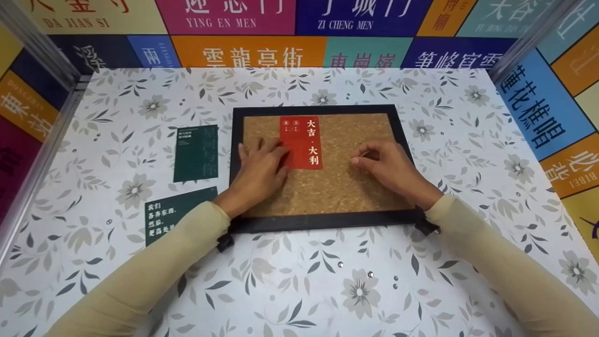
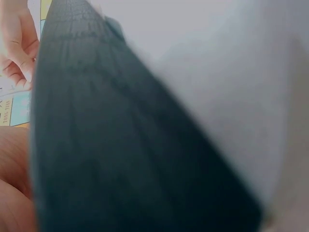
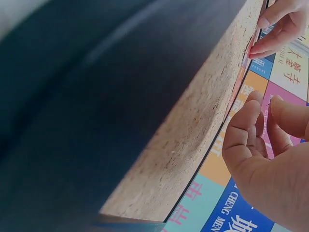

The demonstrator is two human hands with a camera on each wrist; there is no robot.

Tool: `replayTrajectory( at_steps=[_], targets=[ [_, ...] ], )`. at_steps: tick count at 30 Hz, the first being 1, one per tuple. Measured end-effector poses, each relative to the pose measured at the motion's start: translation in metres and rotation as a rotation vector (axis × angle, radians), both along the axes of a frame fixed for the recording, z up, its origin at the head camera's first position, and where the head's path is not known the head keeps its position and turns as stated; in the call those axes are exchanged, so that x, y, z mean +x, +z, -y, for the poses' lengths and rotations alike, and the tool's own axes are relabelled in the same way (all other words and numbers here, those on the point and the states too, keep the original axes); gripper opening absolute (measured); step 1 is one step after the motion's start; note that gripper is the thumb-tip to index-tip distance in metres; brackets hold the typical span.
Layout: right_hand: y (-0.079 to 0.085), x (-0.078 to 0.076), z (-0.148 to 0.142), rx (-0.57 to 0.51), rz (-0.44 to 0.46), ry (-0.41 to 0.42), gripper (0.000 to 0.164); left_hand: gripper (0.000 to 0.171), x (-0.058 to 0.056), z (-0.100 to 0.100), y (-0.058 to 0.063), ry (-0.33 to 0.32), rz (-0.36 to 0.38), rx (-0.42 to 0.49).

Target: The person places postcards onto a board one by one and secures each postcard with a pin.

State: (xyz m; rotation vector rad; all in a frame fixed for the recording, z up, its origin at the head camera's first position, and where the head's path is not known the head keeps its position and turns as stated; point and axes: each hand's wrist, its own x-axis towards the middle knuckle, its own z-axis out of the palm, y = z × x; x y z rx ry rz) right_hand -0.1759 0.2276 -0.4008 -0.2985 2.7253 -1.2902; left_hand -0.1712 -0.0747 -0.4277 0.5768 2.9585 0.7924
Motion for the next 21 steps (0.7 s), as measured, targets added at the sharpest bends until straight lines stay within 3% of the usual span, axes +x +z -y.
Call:
replayTrajectory(
  at_steps=[12, 21],
  targets=[
    [-0.001, -0.007, 0.000, -0.004, -0.005, -0.002, 0.012, 0.046, -0.001, 0.000, -0.002, -0.002, -0.010, 0.018],
    [0.002, -0.012, 0.004, -0.064, 0.062, -0.022, 0.008, 0.046, 0.000, -0.001, 0.000, 0.007, 0.010, 0.005]
  ],
)
